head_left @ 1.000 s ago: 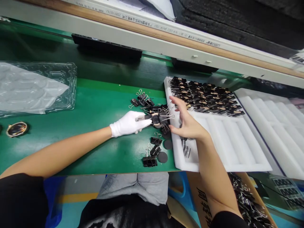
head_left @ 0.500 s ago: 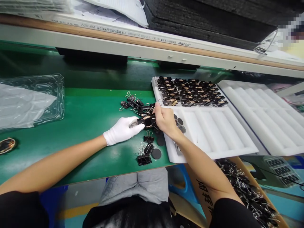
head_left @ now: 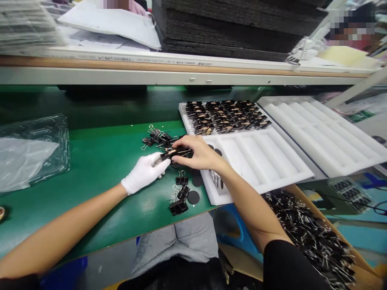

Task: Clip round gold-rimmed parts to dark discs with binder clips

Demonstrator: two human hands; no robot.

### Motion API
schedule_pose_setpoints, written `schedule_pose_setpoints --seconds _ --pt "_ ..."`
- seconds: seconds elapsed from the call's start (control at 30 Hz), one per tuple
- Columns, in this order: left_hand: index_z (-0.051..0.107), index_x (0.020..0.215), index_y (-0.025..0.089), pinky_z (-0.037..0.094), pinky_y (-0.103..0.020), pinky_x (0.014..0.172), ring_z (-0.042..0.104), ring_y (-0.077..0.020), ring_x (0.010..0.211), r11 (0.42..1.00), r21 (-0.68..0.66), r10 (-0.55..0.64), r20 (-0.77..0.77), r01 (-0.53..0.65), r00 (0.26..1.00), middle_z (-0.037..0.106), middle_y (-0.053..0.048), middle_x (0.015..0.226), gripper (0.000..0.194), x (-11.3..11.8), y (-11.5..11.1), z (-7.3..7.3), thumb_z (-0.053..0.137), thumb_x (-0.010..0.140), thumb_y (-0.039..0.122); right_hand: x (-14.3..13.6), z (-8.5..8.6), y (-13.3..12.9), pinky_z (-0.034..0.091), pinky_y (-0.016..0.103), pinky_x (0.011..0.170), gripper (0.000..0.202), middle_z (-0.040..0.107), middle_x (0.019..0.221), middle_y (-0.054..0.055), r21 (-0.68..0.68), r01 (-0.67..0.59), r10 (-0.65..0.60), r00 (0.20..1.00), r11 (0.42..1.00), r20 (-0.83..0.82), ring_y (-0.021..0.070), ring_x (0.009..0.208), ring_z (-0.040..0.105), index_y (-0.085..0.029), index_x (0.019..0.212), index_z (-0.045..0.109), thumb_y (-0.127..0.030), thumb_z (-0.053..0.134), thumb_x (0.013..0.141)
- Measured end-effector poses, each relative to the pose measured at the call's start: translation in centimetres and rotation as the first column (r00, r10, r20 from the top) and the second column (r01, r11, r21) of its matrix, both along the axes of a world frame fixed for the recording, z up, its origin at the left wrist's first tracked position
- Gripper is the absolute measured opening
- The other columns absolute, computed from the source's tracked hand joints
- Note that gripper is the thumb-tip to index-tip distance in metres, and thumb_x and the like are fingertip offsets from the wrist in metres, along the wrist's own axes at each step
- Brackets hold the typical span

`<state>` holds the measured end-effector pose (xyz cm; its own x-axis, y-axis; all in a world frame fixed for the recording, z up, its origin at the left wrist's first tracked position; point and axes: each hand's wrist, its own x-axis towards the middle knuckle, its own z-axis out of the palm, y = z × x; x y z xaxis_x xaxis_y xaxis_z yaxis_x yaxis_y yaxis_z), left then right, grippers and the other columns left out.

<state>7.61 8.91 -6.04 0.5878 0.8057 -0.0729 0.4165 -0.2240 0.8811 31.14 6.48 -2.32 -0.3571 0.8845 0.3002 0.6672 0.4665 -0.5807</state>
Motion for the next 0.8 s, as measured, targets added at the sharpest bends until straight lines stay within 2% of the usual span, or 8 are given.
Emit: schedule_pose_setpoints --seconds 0.13,0.23,0.33,0.43,0.47,0.53,0.6,0.8 --pt "0.066 0.111 0.018 0.052 -0.027 0.067 0.064 -0.0142 0.068 0.955 0.146 -0.24 -0.126 0.257 0.963 0.071 0.0 0.079 0.033 -0.5 0.0 0.2 0.061 0.093 0.046 1.6 1.7 -1.9 0.036 0.041 0.096 0.025 0.074 0.116 0.006 -0.14 -0.164 0.185 0.971 0.977 0.154 0.0245 0.108 0.067 -0.022 0.12 0.069 -0.023 0.07 0.095" --pt "0.054 0.142 0.02 0.056 -0.028 0.078 0.066 -0.0143 0.08 0.889 0.138 -0.425 -0.109 0.437 0.899 0.075 -0.003 0.105 0.054 -0.9 -0.1 0.0 0.061 0.09 0.033 3.9 3.2 -4.7 0.033 0.041 0.095 0.019 0.073 0.111 0.005 -0.098 -0.188 0.206 0.947 0.977 0.245 0.0227 0.108 0.066 -0.021 0.117 0.069 -0.016 0.062 0.1" --pt "0.045 0.151 0.022 0.057 -0.03 0.083 0.067 -0.0142 0.084 0.912 0.112 -0.39 -0.073 0.396 0.918 0.073 -0.006 0.116 0.054 -1.1 0.3 -0.4 0.05 0.098 0.033 9.6 4.6 -7.4 0.035 0.042 0.096 0.017 0.073 0.108 0.005 0.035 -0.023 0.013 0.964 0.999 0.265 0.0225 0.106 0.067 -0.022 0.114 0.069 -0.017 0.056 0.103" --pt "0.048 0.148 0.022 0.057 -0.032 0.086 0.067 -0.0144 0.082 0.953 0.075 -0.29 -0.074 0.295 0.954 0.073 -0.006 0.113 0.047 -1.1 1.1 -0.8 0.04 0.105 0.041 19.1 5.5 -8.6 0.045 0.041 0.091 0.024 0.073 0.112 0.007 0.119 0.181 -0.205 0.951 0.976 0.23 0.0253 0.103 0.068 -0.024 0.12 0.069 -0.027 0.065 0.097" --pt "0.048 0.147 0.022 0.057 -0.033 0.087 0.067 -0.0145 0.082 0.962 0.066 -0.261 -0.074 0.266 0.963 0.074 -0.006 0.112 0.047 -1.0 1.3 -0.8 0.038 0.106 0.043 22.5 5.5 -8.7 0.047 0.042 0.09 0.031 0.072 0.118 0.009 0.119 0.303 -0.324 0.91 0.945 0.257 0.0269 0.104 0.067 -0.025 0.125 0.069 -0.027 0.067 0.094" --pt "0.05 0.145 0.023 0.057 -0.033 0.087 0.067 -0.0151 0.081 0.97 0.068 -0.229 -0.081 0.234 0.97 0.074 -0.005 0.11 0.047 -0.9 1.6 -1.0 0.036 0.107 0.047 28.8 5.4 -8.6 0.044 0.045 0.091 0.03 0.071 0.112 0.011 0.138 0.6 -0.604 0.711 0.788 0.36 0.0256 0.095 0.066 -0.026 0.118 0.076 -0.018 0.065 0.092" --pt "0.052 0.145 0.024 0.057 -0.033 0.086 0.067 -0.0156 0.081 0.969 0.077 -0.226 -0.107 0.235 0.968 0.074 -0.005 0.108 0.048 -0.7 1.8 -1.1 0.036 0.107 0.049 33.4 5.1 -8.3 0.04 0.049 0.092 0.025 0.068 0.098 0.013 0.136 0.694 -0.684 0.622 0.707 0.381 0.0235 0.086 0.063 -0.019 0.101 0.081 -0.007 0.065 0.087" --pt "0.055 0.143 0.025 0.057 -0.031 0.087 0.07 -0.0161 0.085 0.963 0.083 -0.239 -0.161 0.255 0.957 0.074 -0.005 0.106 0.049 -0.6 1.8 -0.9 0.034 0.108 0.05 37.1 3.1 -7.0 0.046 0.036 0.087 0.043 0.072 0.102 0.012 0.035 0.722 -0.696 0.651 0.691 0.303 0.0199 0.093 0.066 -0.016 0.127 0.07 -0.003 0.066 0.086"
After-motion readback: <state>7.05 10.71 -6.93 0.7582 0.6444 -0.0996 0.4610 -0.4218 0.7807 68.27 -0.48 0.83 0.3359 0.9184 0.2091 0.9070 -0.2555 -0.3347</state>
